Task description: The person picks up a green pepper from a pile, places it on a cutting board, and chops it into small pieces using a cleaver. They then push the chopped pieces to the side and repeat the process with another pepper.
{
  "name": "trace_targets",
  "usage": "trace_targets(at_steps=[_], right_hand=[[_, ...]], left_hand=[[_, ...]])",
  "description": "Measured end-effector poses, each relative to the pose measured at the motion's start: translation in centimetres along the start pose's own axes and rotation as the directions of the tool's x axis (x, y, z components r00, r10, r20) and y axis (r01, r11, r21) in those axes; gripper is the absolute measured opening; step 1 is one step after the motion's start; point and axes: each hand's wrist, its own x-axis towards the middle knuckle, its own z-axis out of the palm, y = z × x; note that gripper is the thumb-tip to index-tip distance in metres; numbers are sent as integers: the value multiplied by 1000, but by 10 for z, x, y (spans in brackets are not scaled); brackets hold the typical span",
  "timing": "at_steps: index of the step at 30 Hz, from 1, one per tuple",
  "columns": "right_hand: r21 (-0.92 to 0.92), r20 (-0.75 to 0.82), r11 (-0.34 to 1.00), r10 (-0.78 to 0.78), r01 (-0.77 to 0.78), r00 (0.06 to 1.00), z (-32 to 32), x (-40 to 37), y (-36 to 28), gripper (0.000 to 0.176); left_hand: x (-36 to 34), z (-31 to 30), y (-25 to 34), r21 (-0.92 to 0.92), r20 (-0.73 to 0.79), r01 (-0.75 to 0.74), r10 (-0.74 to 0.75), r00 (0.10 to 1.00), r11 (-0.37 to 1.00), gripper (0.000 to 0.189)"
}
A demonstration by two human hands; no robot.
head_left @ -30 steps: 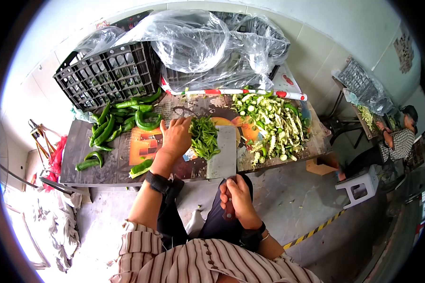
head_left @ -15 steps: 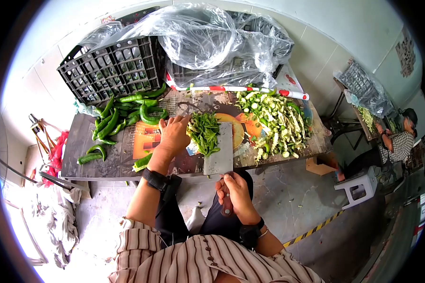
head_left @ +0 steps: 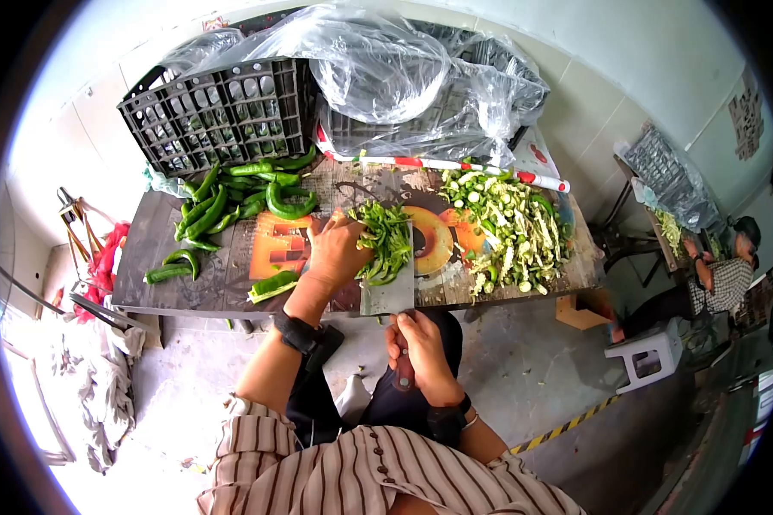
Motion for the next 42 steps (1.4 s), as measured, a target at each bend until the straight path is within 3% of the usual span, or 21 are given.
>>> trace_targets(at_steps=[8,14,17,21,26,32,42], right_hand=[[74,18,997,18,-19,1000,-2,3,3,21],[97,30,995,34,-37,999,-7,7,5,21],[127,48,991,37,-43,998,-8,6,5,21],[171,85,984,34,-48,996,-11,7,4,20],[136,65,990,11,-19,998,-7,4,-4,24],[126,55,992,-3,-4,998,-9,2,-16,24],[66,67,997,-54,49,996,-4,-2,-40,26]], left_hand=[[-7,6,2,105,-26,-39,42,999,994,23],[-25,3,5,111,-2,-70,71,997,991,29],[-35,2,4,56,-216,-114,123,969,992,37],[-59,-39,3,-36,-352,-185,161,922,982,38],[-96,-75,-25,56,-476,-104,118,872,993,37],[-120,-87,-67,37,-557,91,-55,829,995,38],[-117,-71,-93,-11,-567,181,-155,809,983,37]])
